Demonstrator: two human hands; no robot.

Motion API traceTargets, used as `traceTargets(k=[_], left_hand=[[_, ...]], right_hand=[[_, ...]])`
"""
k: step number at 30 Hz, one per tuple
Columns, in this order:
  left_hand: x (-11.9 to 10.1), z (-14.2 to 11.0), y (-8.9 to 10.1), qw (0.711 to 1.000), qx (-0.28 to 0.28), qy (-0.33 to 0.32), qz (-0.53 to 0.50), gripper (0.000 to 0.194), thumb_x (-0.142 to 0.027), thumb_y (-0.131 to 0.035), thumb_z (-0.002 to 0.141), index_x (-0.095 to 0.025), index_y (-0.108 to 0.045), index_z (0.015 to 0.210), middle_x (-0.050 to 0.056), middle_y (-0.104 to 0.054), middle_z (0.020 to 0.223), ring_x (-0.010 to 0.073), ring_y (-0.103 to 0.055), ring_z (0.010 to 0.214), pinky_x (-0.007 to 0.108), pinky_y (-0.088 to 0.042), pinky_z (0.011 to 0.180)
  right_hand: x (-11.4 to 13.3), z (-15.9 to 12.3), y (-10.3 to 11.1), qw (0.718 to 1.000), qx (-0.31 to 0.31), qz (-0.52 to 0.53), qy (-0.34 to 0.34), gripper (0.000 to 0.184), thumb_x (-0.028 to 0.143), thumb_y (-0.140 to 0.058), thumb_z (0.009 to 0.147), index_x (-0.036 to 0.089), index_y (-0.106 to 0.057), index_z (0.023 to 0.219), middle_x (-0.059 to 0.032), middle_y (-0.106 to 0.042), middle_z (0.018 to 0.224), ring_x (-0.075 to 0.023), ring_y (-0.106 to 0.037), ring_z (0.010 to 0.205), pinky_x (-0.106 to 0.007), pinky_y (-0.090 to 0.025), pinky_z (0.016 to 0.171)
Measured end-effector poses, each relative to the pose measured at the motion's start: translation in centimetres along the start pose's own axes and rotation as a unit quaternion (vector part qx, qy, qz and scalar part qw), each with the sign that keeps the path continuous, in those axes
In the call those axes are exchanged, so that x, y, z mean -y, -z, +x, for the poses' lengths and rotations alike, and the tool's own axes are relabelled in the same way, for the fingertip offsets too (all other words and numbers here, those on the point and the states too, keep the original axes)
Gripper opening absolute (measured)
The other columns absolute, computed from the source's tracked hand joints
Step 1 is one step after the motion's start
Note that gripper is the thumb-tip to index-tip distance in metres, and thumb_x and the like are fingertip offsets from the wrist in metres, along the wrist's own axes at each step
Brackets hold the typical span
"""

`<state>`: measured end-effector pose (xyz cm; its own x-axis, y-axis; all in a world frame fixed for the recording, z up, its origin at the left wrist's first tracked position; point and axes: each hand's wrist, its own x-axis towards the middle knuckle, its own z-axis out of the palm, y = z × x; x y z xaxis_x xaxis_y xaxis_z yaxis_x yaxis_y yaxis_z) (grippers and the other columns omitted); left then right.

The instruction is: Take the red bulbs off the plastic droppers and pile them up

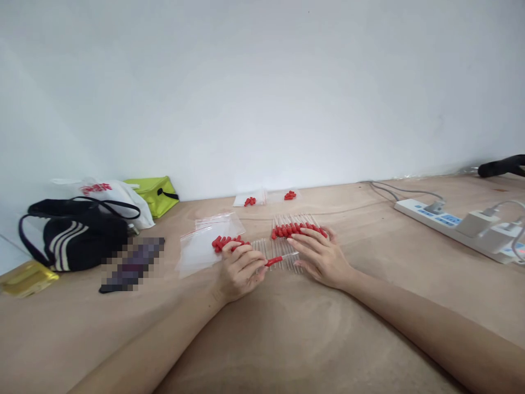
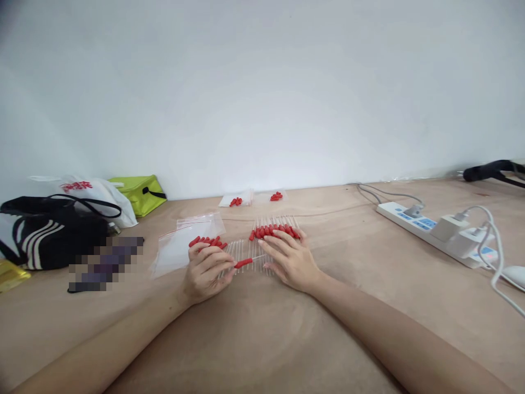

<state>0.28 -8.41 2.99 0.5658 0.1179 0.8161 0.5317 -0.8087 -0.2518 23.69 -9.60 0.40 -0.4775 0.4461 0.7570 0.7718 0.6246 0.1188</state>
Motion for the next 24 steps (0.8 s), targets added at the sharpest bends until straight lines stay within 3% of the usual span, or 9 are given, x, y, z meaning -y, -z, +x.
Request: traceTargets(k=[3,7,12,15,19,24], left_hand=[[-0.2,0.1,0.0,1.0,0.008,-0.018,-0.006,0.01,-0.015,-0.063,0.069,-0.022,-0.057,0.071,-0.005,-0.068,0.071,0.0129,-0.056,0.069,0.034,-0.034,0.078],[-0.3,0.0,-0.2,0.999,0.032,0.011,-0.021,0.008,-0.017,-0.061,0.071,-0.022,-0.059,0.076,-0.003,-0.068,0.077,0.0142,-0.057,0.075,0.036,-0.034,0.083],[-0.6,-0.1,-1.0,0.993,0.094,0.034,-0.056,0.018,-0.032,-0.058,0.075,-0.022,-0.061,0.09,0.002,-0.067,0.092,0.0184,-0.055,0.088,0.039,-0.033,0.087],[-0.7,-0.3,-1.5,0.991,0.108,0.041,-0.074,0.009,-0.028,-0.054,0.081,-0.022,-0.06,0.081,-0.002,-0.067,0.082,0.0149,-0.056,0.08,0.037,-0.031,0.088],[-0.6,-0.6,-1.5,0.99,0.119,0.047,-0.068,0.017,-0.027,-0.048,0.084,-0.02,-0.057,0.072,-0.002,-0.064,0.068,0.0136,-0.056,0.073,0.038,-0.03,0.088],[-1.0,-0.6,-1.2,0.989,0.129,0.031,-0.06,0.019,-0.023,-0.045,0.085,-0.018,-0.054,0.069,-0.002,-0.062,0.066,0.0133,-0.055,0.071,0.039,-0.029,0.089]], right_hand=[[0.1,0.0,-0.3,0.999,-0.02,0.029,0.023,0.022,0.032,-0.048,0.084,0.024,-0.06,0.102,-0.0004,-0.066,0.082,-0.0156,-0.053,0.087,-0.041,-0.02,0.095],[0.3,0.1,-0.6,0.999,-0.01,0.037,0.027,0.02,0.027,-0.045,0.085,0.023,-0.064,0.083,0.0026,-0.057,0.057,-0.0113,-0.048,0.066,-0.039,-0.022,0.091],[1.0,0.4,-0.6,0.998,-0.008,0.05,0.035,0.021,0.025,-0.044,0.085,0.021,-0.063,0.077,0.0028,-0.053,0.054,-0.011,-0.044,0.063,-0.038,-0.023,0.088],[1.4,0.6,-0.5,0.997,-0.015,0.064,0.043,0.021,0.023,-0.044,0.084,0.02,-0.062,0.075,0.0032,-0.053,0.053,-0.0105,-0.043,0.062,-0.037,-0.023,0.087],[1.5,0.7,-0.2,0.995,-0.026,0.085,0.048,0.024,0.019,-0.04,0.084,0.02,-0.06,0.07,0.004,-0.053,0.05,-0.01,-0.042,0.06,-0.038,-0.021,0.088],[1.8,0.8,-0.1,0.995,-0.033,0.087,0.048,0.022,0.02,-0.042,0.083,0.021,-0.06,0.07,0.0049,-0.054,0.05,-0.01,-0.041,0.06,-0.037,-0.021,0.086]])
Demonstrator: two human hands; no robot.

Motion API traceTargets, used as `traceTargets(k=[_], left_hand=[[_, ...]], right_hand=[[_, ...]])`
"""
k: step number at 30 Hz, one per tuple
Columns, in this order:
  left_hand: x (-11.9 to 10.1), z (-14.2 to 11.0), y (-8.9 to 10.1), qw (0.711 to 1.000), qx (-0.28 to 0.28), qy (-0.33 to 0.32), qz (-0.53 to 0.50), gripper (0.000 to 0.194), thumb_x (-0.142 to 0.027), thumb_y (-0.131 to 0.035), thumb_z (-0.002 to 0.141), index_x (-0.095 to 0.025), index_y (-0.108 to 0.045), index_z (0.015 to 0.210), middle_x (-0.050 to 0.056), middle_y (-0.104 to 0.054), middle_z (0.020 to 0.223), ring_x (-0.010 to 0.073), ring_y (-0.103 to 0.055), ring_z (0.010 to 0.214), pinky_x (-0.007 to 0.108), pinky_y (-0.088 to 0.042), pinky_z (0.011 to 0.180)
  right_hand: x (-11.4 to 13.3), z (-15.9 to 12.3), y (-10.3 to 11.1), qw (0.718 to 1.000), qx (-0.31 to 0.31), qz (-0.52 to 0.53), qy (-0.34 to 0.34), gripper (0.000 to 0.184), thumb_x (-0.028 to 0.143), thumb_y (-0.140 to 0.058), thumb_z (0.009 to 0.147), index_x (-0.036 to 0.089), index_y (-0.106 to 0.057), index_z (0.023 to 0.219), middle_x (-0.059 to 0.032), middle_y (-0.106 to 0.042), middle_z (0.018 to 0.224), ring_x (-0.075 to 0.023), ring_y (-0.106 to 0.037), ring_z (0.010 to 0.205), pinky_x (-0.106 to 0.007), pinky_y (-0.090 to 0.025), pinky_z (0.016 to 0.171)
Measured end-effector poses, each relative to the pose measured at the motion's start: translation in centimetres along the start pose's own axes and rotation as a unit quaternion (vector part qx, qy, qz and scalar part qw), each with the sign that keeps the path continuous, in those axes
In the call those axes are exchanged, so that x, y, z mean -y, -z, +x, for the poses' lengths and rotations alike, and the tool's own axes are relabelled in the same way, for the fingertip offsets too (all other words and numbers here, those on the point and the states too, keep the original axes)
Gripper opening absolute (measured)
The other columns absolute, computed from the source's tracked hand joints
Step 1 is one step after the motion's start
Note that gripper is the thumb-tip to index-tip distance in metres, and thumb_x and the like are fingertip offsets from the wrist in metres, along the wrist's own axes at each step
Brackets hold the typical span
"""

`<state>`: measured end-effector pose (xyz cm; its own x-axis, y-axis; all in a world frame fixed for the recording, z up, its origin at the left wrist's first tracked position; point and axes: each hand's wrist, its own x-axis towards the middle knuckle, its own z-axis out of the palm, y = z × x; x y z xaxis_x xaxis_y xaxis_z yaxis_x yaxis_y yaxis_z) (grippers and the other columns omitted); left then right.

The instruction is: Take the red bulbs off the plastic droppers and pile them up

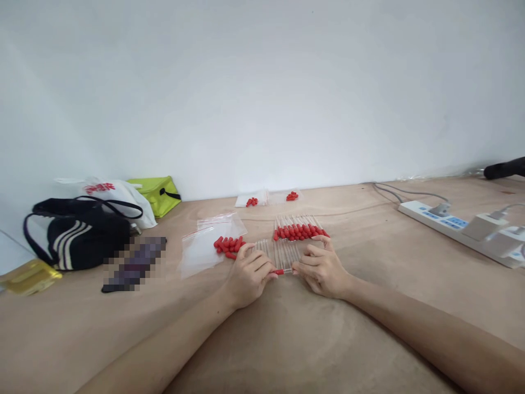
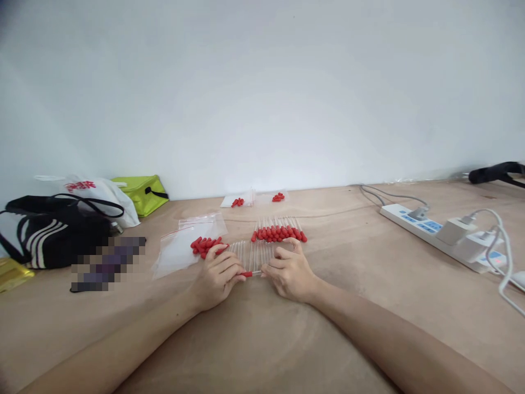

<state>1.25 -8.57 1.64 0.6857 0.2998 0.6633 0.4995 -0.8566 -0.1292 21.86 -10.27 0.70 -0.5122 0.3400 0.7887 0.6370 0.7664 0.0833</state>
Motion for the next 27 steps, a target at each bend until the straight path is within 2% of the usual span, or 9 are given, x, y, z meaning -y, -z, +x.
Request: traceTargets(k=[3,6,8,10,15,19,23,27], left_hand=[[0.0,-0.1,0.3,1.0,0.0,-0.007,-0.005,0.019,-0.02,-0.044,0.085,-0.018,-0.053,0.069,-0.002,-0.062,0.067,0.0129,-0.055,0.071,0.039,-0.029,0.089],[1.1,-0.9,1.3,1.0,0.003,0.005,0.001,0.021,-0.017,-0.042,0.085,-0.019,-0.054,0.068,-0.002,-0.062,0.065,0.0124,-0.056,0.069,0.037,-0.032,0.087],[2.5,-1.8,2.5,0.998,-0.015,0.053,0.024,0.02,-0.018,-0.042,0.085,-0.019,-0.055,0.069,-0.001,-0.062,0.066,0.0126,-0.057,0.068,0.035,-0.036,0.082],[3.7,-2.7,3.5,0.99,-0.047,0.127,0.042,0.013,-0.021,-0.048,0.083,-0.019,-0.056,0.073,0.0,-0.063,0.07,0.0139,-0.058,0.071,0.033,-0.039,0.075],[5.2,-3.1,3.8,0.975,-0.08,0.21,0.011,0.017,-0.022,-0.044,0.083,-0.018,-0.06,0.089,0.006,-0.059,0.085,0.0151,-0.057,0.08,0.028,-0.047,0.072],[6.8,-3.1,3.7,0.951,-0.058,0.3,0.033,0.024,-0.024,-0.043,0.078,-0.015,-0.06,0.092,0.006,-0.057,0.085,0.0159,-0.057,0.074,0.029,-0.048,0.067],[9.2,-3.5,4.2,0.908,-0.047,0.417,0.02,0.029,-0.031,-0.047,0.072,-0.014,-0.056,0.094,0.004,-0.06,0.077,0.015,-0.056,0.065,0.026,-0.047,0.058],[10.6,-3.5,4.1,0.9,0.008,0.435,0.01,0.034,-0.04,-0.051,0.069,-0.017,-0.054,0.093,0.003,-0.063,0.076,0.016,-0.057,0.067,0.026,-0.044,0.058]], right_hand=[[-0.2,-0.3,0.0,1.0,0.016,0.0,-0.003,0.021,0.023,-0.044,0.083,0.021,-0.06,0.07,0.0049,-0.056,0.051,-0.0102,-0.042,0.06,-0.037,-0.021,0.087],[-1.5,-1.4,0.7,0.999,0.017,-0.002,-0.028,0.022,0.022,-0.043,0.083,0.021,-0.061,0.07,0.0037,-0.058,0.053,-0.0111,-0.045,0.063,-0.037,-0.021,0.087],[-2.7,-2.2,1.4,0.996,0.015,-0.025,-0.085,0.024,0.022,-0.042,0.083,0.021,-0.062,0.071,0.0017,-0.061,0.058,-0.0121,-0.048,0.067,-0.037,-0.021,0.086],[-3.5,-2.8,1.8,0.989,0.033,-0.047,-0.139,0.023,0.024,-0.043,0.084,0.021,-0.063,0.074,0.0005,-0.063,0.063,-0.012,-0.05,0.068,-0.036,-0.021,0.084],[-3.0,-2.3,1.3,0.983,0.05,-0.054,-0.17,0.021,0.025,-0.044,0.083,0.023,-0.065,0.079,-0.0001,-0.067,0.068,-0.0116,-0.052,0.066,-0.032,-0.023,0.079],[-2.7,-2.1,0.7,0.975,0.059,-0.062,-0.203,0.022,0.018,-0.04,0.08,0.022,-0.062,0.081,-0.0001,-0.067,0.066,-0.0117,-0.053,0.062,-0.031,-0.023,0.075],[-2.8,-2.2,0.5,0.965,0.067,-0.081,-0.238,0.017,0.016,-0.042,0.074,0.019,-0.058,0.075,0.0013,-0.062,0.057,-0.0123,-0.052,0.057,-0.031,-0.024,0.072],[-2.5,-1.8,0.3,0.965,0.088,-0.068,-0.238,0.015,0.015,-0.044,0.072,0.02,-0.058,0.07,0.0017,-0.063,0.062,-0.0124,-0.053,0.062,-0.031,-0.023,0.072]])
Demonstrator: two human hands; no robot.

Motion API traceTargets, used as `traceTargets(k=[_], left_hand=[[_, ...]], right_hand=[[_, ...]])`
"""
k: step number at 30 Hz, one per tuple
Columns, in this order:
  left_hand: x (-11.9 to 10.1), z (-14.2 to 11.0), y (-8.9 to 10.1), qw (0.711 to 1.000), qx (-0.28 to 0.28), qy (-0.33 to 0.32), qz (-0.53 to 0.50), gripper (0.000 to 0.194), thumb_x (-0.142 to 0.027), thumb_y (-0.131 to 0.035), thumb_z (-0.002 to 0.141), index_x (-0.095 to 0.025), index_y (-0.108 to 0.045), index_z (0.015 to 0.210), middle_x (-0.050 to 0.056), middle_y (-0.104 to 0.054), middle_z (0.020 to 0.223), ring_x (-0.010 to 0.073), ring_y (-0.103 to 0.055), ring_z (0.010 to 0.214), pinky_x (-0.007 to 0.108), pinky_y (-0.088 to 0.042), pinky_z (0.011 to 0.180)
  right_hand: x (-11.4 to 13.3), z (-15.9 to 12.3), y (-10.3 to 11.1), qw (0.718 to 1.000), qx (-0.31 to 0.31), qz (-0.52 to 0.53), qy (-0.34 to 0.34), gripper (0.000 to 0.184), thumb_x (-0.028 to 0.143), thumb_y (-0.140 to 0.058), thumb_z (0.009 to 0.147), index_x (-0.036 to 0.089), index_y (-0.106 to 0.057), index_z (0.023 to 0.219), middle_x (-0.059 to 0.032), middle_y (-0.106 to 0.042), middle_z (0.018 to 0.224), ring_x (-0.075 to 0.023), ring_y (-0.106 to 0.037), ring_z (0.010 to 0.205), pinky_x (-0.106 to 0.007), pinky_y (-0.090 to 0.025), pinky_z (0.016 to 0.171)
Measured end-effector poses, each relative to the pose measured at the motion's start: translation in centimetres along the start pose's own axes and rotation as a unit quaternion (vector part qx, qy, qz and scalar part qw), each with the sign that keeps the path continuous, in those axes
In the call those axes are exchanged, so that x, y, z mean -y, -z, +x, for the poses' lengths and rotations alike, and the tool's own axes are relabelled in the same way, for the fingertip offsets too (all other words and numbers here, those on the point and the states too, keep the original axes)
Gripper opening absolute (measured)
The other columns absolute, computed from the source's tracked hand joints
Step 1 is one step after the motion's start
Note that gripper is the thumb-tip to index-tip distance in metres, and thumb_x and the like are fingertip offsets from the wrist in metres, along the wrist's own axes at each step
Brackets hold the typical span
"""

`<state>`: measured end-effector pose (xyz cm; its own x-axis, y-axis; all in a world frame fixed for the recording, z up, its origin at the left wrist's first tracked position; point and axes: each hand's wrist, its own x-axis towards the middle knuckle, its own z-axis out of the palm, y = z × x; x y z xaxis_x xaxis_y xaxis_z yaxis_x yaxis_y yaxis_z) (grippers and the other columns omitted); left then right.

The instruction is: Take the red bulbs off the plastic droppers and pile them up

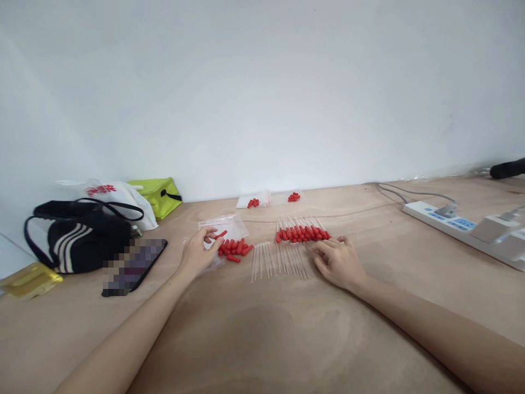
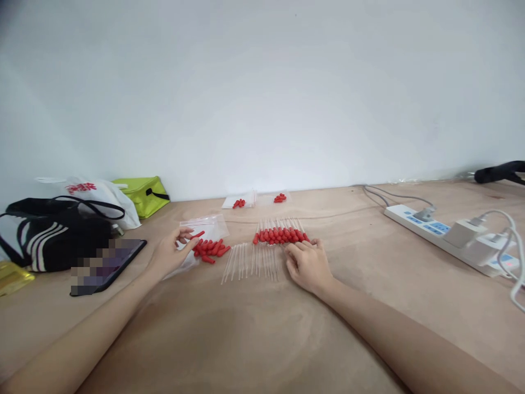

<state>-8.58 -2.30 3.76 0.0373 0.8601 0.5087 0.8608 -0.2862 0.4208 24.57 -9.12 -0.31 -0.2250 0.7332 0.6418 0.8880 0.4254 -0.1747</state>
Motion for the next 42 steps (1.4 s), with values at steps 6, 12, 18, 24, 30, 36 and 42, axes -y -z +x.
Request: traceTargets(k=[6,12,18,24,30,36,42], left_hand=[[0.0,0.9,-0.7,0.998,0.058,-0.006,0.018,0.032,-0.045,-0.052,0.067,-0.02,-0.056,0.086,0.001,-0.065,0.073,0.0168,-0.058,0.066,0.026,-0.043,0.058],[-0.9,0.9,-0.2,1.0,-0.014,0.015,-0.012,0.031,-0.044,-0.046,0.073,-0.018,-0.059,0.085,0.004,-0.066,0.08,0.0181,-0.06,0.075,0.025,-0.044,0.058],[-5.4,1.5,-1.8,0.989,0.062,-0.128,0.028,0.018,-0.034,-0.051,0.073,-0.02,-0.063,0.074,0.003,-0.064,0.08,0.0205,-0.057,0.081,0.034,-0.043,0.075],[-10.1,1.6,-5.1,0.974,0.148,-0.158,0.072,0.028,-0.048,-0.061,0.065,-0.021,-0.064,0.063,0.005,-0.06,0.081,0.0255,-0.054,0.087,0.043,-0.039,0.078],[-10.5,1.7,-7.2,0.98,0.116,-0.148,0.066,0.017,-0.035,-0.065,0.063,-0.021,-0.064,0.054,0.004,-0.06,0.076,0.0241,-0.055,0.084,0.04,-0.041,0.075],[-9.1,1.3,-5.8,0.994,0.009,-0.087,0.065,0.016,-0.029,-0.058,0.068,-0.019,-0.063,0.057,0.005,-0.058,0.074,0.0222,-0.054,0.077,0.038,-0.042,0.069],[-7.6,-2.4,-3.2,0.981,-0.075,-0.18,-0.001,0.01,-0.025,-0.057,0.071,-0.019,-0.061,0.063,0.003,-0.059,0.077,0.0187,-0.054,0.077,0.035,-0.04,0.072]], right_hand=[[0.5,0.1,0.2,0.998,0.022,0.029,0.049,0.02,0.027,-0.044,0.082,0.022,-0.063,0.081,-0.0008,-0.065,0.072,-0.0137,-0.053,0.071,-0.035,-0.023,0.081],[0.4,0.1,0.4,0.995,0.053,0.026,0.077,0.03,0.045,-0.046,0.081,0.023,-0.063,0.09,-0.0026,-0.064,0.078,-0.0158,-0.052,0.075,-0.037,-0.024,0.083],[0.4,0.1,0.4,0.994,0.053,0.018,0.096,0.035,0.052,-0.047,0.078,0.024,-0.063,0.093,-0.0033,-0.064,0.084,-0.0163,-0.053,0.077,-0.039,-0.025,0.084],[0.3,0.2,0.4,0.996,0.034,0.028,0.072,0.028,0.042,-0.043,0.084,0.023,-0.063,0.089,-0.0027,-0.065,0.082,-0.0159,-0.053,0.079,-0.038,-0.024,0.084],[0.1,0.3,0.4,0.997,0.022,0.025,0.065,0.027,0.035,-0.039,0.087,0.022,-0.063,0.087,-0.0018,-0.066,0.075,-0.0145,-0.053,0.074,-0.036,-0.025,0.083],[0.0,0.2,0.3,0.992,0.045,0.065,0.097,0.024,0.032,-0.04,0.087,0.022,-0.06,0.093,-0.0021,-0.066,0.079,-0.0148,-0.053,0.076,-0.036,-0.026,0.082],[-0.1,0.1,0.0,0.995,-0.03,0.07,0.063,0.03,0.033,-0.043,0.084,0.019,-0.054,0.108,-0.0074,-0.062,0.095,-0.0186,-0.052,0.089,-0.036,-0.031,0.082]])
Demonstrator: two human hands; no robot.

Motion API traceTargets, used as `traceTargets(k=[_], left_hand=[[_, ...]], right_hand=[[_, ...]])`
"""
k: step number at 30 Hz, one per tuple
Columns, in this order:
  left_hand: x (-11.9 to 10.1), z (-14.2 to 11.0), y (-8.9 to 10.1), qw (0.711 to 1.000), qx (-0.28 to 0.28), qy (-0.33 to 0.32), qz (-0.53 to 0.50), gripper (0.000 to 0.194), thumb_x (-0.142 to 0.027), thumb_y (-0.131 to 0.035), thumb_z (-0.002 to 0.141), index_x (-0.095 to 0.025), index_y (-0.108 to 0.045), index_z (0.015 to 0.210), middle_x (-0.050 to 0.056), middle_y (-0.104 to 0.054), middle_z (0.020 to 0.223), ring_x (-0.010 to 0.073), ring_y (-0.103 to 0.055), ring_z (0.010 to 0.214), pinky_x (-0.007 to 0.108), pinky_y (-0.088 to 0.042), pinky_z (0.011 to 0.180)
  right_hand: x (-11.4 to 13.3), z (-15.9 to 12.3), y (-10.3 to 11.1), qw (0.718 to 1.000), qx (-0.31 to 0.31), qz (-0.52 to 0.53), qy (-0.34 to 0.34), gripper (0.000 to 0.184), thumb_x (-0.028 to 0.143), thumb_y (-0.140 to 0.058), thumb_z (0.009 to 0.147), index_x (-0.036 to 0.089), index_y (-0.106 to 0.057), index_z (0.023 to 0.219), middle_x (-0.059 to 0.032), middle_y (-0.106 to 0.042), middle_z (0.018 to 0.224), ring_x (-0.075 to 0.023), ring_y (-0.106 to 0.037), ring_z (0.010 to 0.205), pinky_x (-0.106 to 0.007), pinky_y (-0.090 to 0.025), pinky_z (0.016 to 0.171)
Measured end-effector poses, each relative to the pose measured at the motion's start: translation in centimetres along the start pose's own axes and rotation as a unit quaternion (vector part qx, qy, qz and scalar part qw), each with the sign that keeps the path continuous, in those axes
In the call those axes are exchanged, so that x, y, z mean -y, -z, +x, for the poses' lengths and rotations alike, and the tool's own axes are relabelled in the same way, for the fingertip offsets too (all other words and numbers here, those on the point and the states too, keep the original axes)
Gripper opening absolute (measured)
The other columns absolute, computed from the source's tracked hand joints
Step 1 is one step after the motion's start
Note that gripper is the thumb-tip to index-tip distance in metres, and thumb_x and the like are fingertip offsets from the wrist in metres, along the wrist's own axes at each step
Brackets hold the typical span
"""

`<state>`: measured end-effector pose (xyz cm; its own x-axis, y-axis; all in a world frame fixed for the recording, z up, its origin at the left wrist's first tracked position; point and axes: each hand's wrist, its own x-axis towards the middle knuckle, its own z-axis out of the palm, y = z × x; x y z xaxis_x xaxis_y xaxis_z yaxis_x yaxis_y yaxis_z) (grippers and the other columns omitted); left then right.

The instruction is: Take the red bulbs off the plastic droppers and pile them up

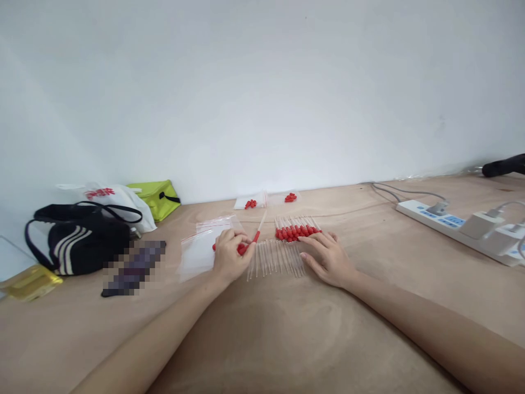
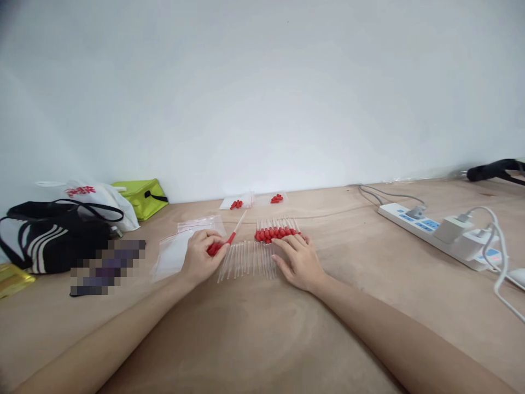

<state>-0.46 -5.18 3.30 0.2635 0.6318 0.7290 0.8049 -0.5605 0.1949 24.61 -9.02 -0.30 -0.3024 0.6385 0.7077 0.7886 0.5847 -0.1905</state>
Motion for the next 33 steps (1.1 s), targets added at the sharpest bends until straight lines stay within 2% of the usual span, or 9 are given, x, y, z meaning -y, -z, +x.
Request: traceTargets(k=[3,7,9,12,17,21,23,26,33], left_hand=[[-0.9,-1.9,0.6,0.997,-0.004,-0.078,-0.026,0.009,-0.023,-0.056,0.073,-0.019,-0.06,0.066,0.002,-0.06,0.075,0.0175,-0.054,0.076,0.036,-0.038,0.074],[-2.3,-2.8,0.6,0.987,0.012,-0.148,-0.059,0.007,-0.021,-0.056,0.074,-0.02,-0.06,0.068,0.001,-0.062,0.075,0.0167,-0.053,0.078,0.035,-0.037,0.075],[-2.8,-2.8,0.5,0.983,0.011,-0.17,-0.072,0.006,-0.02,-0.057,0.074,-0.02,-0.06,0.069,0.001,-0.062,0.074,0.0161,-0.052,0.076,0.034,-0.038,0.074],[-3.1,-2.7,0.4,0.978,0.003,-0.189,-0.086,0.005,-0.019,-0.057,0.074,-0.019,-0.06,0.07,0.001,-0.062,0.073,0.0154,-0.051,0.074,0.032,-0.038,0.072],[-2.8,-2.9,0.2,0.979,0.026,-0.183,-0.089,0.008,-0.022,-0.057,0.075,-0.02,-0.061,0.08,0.003,-0.063,0.083,0.0166,-0.052,0.081,0.033,-0.038,0.077],[-2.7,-2.8,-0.2,0.972,0.063,-0.206,-0.093,0.021,-0.031,-0.057,0.077,-0.021,-0.06,0.095,0.004,-0.064,0.095,0.0183,-0.053,0.09,0.034,-0.037,0.08],[-2.8,-2.8,-0.3,0.966,0.068,-0.226,-0.104,0.011,-0.028,-0.054,0.081,-0.021,-0.061,0.086,0.001,-0.066,0.087,0.0162,-0.055,0.087,0.033,-0.036,0.08],[-3.0,-2.8,-0.1,0.962,0.054,-0.245,-0.103,0.014,-0.024,-0.051,0.083,-0.02,-0.06,0.073,-0.001,-0.066,0.076,0.0139,-0.056,0.079,0.033,-0.035,0.079],[-3.1,-3.1,0.8,0.954,0.042,-0.285,-0.081,0.011,-0.018,-0.053,0.08,-0.02,-0.058,0.071,-0.003,-0.067,0.073,0.0138,-0.056,0.075,0.034,-0.035,0.077]], right_hand=[[0.1,-0.1,0.0,0.999,-0.03,-0.032,0.023,0.042,0.037,-0.046,0.082,0.017,-0.047,0.119,-0.012,-0.054,0.111,-0.0219,-0.048,0.101,-0.038,-0.033,0.084],[0.6,0.0,0.4,0.994,-0.019,-0.065,0.085,0.044,0.04,-0.047,0.082,0.02,-0.047,0.121,-0.0109,-0.051,0.119,-0.023,-0.044,0.109,-0.041,-0.028,0.092],[0.9,0.1,0.4,0.991,-0.009,-0.063,0.114,0.039,0.039,-0.048,0.082,0.021,-0.051,0.117,-0.008,-0.057,0.113,-0.0219,-0.046,0.107,-0.043,-0.023,0.094],[1.2,0.2,0.1,0.989,-0.018,-0.046,0.14,0.025,0.035,-0.049,0.083,0.024,-0.059,0.103,-0.0023,-0.066,0.09,-0.0181,-0.052,0.093,-0.043,-0.02,0.095],[1.9,0.4,-0.5,0.987,-0.039,-0.023,0.156,0.018,0.028,-0.047,0.085,0.024,-0.065,0.081,0.0028,-0.058,0.057,-0.0116,-0.049,0.066,-0.039,-0.023,0.09],[2.7,0.4,-0.7,0.988,-0.032,-0.009,0.151,0.02,0.026,-0.045,0.085,0.022,-0.064,0.078,0.0028,-0.055,0.054,-0.0111,-0.045,0.062,-0.037,-0.024,0.086],[3.1,0.4,-0.7,0.988,-0.029,-0.002,0.149,0.02,0.025,-0.045,0.085,0.021,-0.063,0.077,0.0028,-0.055,0.053,-0.0109,-0.044,0.062,-0.036,-0.024,0.086],[3.4,0.3,-0.5,0.988,-0.026,0.003,0.153,0.02,0.023,-0.045,0.084,0.021,-0.061,0.073,0.0035,-0.053,0.051,-0.0106,-0.043,0.061,-0.037,-0.023,0.086],[3.3,0.1,0.0,0.986,-0.028,0.022,0.164,0.018,0.024,-0.045,0.083,0.021,-0.059,0.071,0.0053,-0.052,0.049,-0.0096,-0.041,0.059,-0.037,-0.021,0.085]])
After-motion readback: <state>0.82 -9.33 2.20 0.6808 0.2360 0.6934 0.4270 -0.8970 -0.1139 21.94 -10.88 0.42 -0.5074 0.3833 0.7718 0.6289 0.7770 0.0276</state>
